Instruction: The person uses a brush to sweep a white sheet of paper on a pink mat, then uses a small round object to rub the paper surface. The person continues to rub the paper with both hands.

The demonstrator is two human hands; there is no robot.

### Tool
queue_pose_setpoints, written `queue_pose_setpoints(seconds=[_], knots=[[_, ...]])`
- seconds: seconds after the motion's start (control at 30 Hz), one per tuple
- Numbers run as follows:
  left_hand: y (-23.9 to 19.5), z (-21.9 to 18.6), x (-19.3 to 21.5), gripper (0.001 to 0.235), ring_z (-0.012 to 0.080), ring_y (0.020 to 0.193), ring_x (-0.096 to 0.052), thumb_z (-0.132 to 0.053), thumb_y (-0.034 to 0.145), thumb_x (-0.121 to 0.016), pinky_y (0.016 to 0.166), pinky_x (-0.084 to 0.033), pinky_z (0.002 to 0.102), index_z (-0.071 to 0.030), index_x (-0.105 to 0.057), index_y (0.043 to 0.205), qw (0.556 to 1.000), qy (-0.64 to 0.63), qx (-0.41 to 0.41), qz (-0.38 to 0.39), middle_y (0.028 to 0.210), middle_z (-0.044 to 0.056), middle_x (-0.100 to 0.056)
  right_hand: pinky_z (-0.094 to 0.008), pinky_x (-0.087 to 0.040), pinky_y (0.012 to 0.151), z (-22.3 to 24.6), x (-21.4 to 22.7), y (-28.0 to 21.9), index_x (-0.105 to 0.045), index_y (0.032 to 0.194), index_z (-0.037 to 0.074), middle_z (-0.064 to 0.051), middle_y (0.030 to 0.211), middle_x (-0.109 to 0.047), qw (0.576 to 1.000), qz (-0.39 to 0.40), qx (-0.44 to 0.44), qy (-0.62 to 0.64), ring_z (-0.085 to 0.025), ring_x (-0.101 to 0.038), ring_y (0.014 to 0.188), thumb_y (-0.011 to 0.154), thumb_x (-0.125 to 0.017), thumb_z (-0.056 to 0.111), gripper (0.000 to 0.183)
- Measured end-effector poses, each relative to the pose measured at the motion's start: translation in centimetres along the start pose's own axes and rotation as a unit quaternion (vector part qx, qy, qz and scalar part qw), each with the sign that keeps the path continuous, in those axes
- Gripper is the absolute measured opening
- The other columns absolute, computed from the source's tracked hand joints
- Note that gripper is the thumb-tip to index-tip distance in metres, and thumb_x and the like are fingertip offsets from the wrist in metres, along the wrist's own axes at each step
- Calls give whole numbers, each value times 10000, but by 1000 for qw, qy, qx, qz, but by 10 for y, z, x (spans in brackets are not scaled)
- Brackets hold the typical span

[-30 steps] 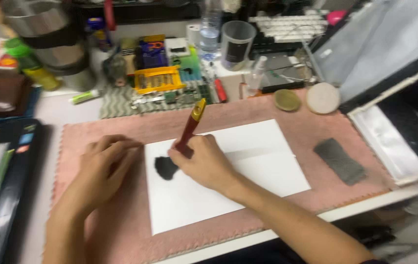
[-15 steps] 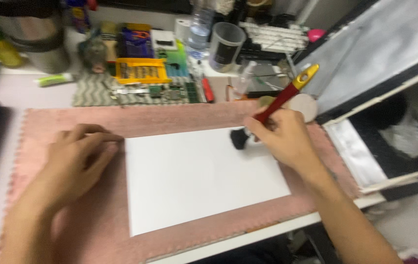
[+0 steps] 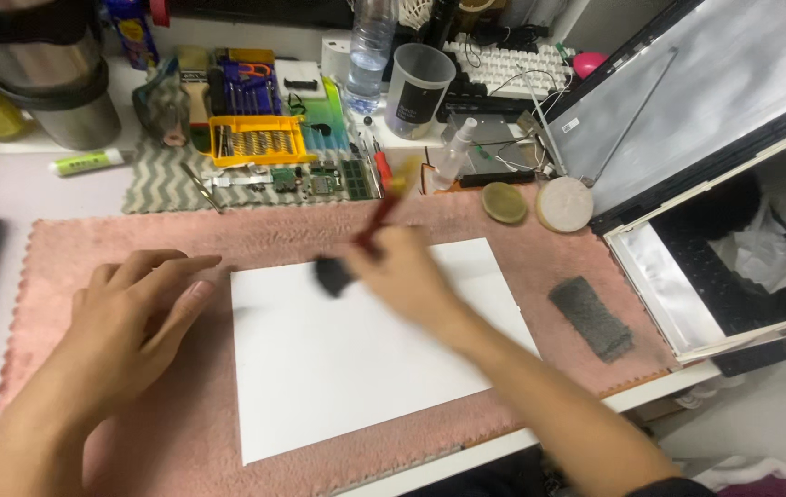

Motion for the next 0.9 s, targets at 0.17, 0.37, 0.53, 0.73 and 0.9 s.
queue_pose_setpoints(seconds=[0.17,0.37,0.53,0.73,0.9], knots=[[-1,2,-3,391,361,1332,-607,-542,1075,-601,1170,-424,572,-480,-885,1337,999,9,36,18,1470,-40,-714,-362,-437,588,-90,124,-18,-785,843,115,-26,700,-714,986,-73,-69,-134,-148,-585,607,1086,-796,297,303],[1,7,-8,367,292,1261,-655,-541,1064,-624,1162,-424,533,-509,-898,1307,1000,27,10,-4,1441,-53,-709,-359,-568,687,-57,208,-40,-875,918,82,-71,736,-812,968,-139,-69,-197,-183,-730,644,1115,-766,353,353],[0,9,-8,364,341,1236,-661,-532,1073,-623,1129,-447,571,-495,-891,1316,1000,21,-4,-22,1427,-35,-718,-260,-522,664,-5,215,-61,-866,1002,3,-52,895,-836,984,-161,-60,-43,-127,-720,680,1165,-726,288,357],[-2,5,-8,361,348,1379,-626,-495,1075,-643,1153,-421,606,-449,-866,1354,1000,7,-11,-11,1432,0,-725,-236,-549,739,-9,214,-61,-851,1220,42,-60,848,-828,987,-147,-11,-66,-108,-741,758,1131,-760,243,239],[-11,-71,19,257,355,1224,-744,-352,1031,-779,1037,-492,576,-198,-873,1214,985,3,-146,-94,1390,90,-797,-446,-522,1207,-36,205,-56,-862,1247,105,-121,1384,-805,964,-85,149,-204,-325,-742,1357,1129,-662,365,348]])
Point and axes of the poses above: each hand's wrist, its own y-axis towards the middle knuckle, its own x-axis out of the back of the hand, z = x × y, the point moved 9 cm from there along y, towards the middle knuckle
